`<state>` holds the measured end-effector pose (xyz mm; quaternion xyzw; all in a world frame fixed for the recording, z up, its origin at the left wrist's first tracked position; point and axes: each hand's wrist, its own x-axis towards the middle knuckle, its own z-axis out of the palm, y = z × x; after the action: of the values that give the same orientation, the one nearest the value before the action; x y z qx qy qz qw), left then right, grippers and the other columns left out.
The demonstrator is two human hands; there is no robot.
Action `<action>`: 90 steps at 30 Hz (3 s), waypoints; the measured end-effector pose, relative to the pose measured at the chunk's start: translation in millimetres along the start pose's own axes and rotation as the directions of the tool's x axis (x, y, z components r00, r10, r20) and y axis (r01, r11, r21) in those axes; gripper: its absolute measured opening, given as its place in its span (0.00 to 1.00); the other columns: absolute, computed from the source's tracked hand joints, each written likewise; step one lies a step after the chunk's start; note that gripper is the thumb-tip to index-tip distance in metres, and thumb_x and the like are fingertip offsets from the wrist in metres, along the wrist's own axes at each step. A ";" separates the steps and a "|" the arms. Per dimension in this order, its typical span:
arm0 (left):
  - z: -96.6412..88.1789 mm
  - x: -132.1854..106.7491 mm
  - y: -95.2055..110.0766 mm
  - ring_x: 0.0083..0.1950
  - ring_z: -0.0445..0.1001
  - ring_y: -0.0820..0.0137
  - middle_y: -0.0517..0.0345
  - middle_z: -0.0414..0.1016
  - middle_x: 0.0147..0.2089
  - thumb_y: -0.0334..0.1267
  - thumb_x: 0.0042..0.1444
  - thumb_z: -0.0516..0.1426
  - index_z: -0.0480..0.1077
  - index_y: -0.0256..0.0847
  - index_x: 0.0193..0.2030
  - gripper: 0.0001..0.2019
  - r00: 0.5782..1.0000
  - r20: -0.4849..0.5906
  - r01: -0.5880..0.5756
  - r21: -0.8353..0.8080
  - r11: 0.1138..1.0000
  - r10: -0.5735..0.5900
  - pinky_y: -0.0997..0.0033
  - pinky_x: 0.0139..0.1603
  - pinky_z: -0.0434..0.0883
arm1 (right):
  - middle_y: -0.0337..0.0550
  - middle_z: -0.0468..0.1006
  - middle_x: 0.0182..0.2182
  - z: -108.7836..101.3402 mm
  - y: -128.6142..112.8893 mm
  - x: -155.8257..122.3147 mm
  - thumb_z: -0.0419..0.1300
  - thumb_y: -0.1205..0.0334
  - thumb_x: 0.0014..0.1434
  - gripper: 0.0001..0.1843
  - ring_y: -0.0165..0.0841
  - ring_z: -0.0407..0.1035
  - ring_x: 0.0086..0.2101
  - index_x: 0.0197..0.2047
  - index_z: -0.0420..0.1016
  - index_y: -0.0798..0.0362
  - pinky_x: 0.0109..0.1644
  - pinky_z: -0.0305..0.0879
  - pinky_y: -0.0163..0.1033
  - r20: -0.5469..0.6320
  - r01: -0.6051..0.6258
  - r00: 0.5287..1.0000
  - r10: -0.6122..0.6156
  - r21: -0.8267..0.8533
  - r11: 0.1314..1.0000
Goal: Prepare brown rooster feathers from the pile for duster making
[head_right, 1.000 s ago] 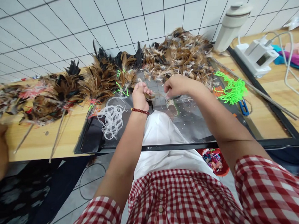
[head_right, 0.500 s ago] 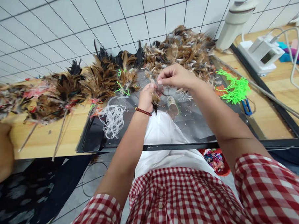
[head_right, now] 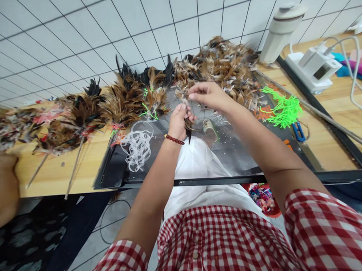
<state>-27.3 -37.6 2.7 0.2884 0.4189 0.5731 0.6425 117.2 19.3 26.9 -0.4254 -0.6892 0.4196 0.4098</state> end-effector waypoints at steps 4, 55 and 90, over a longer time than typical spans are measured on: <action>2.4 -3.8 1.1 0.21 0.60 0.81 0.71 0.53 0.21 0.49 0.70 0.59 0.65 0.41 0.30 0.19 0.997 0.079 0.016 0.054 0.998 -0.020 0.80 0.33 0.70 | 0.39 0.79 0.27 5.2 0.9 -3.2 0.78 0.46 0.51 0.20 0.31 0.74 0.29 0.35 0.81 0.52 0.35 0.74 0.39 0.148 -0.002 0.989 -0.032 0.219 0.976; 5.8 -0.3 -9.6 0.28 0.67 0.78 0.67 0.62 0.24 0.46 0.69 0.60 0.67 0.41 0.32 0.16 0.992 0.080 -0.101 0.027 0.994 0.099 0.78 0.38 0.69 | 0.36 0.71 0.22 20.2 7.9 -7.0 0.76 0.41 0.49 0.23 0.33 0.71 0.22 0.31 0.76 0.50 0.23 0.69 0.40 0.008 -0.070 0.997 0.071 0.334 0.940; 2.7 -4.0 0.4 0.19 0.53 0.82 0.72 0.51 0.20 0.47 0.69 0.61 0.66 0.40 0.30 0.18 0.997 0.077 0.023 -0.037 0.999 -0.021 0.77 0.35 0.72 | 0.35 0.78 0.29 4.3 21.5 -0.5 0.81 0.45 0.49 0.29 0.26 0.75 0.32 0.47 0.84 0.55 0.38 0.76 0.32 0.406 -0.193 0.913 -0.043 0.522 0.831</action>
<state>-25.2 -41.1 5.3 0.2933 0.3864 0.5623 0.6697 118.6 24.0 5.5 -0.2214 -0.5901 0.6943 0.3474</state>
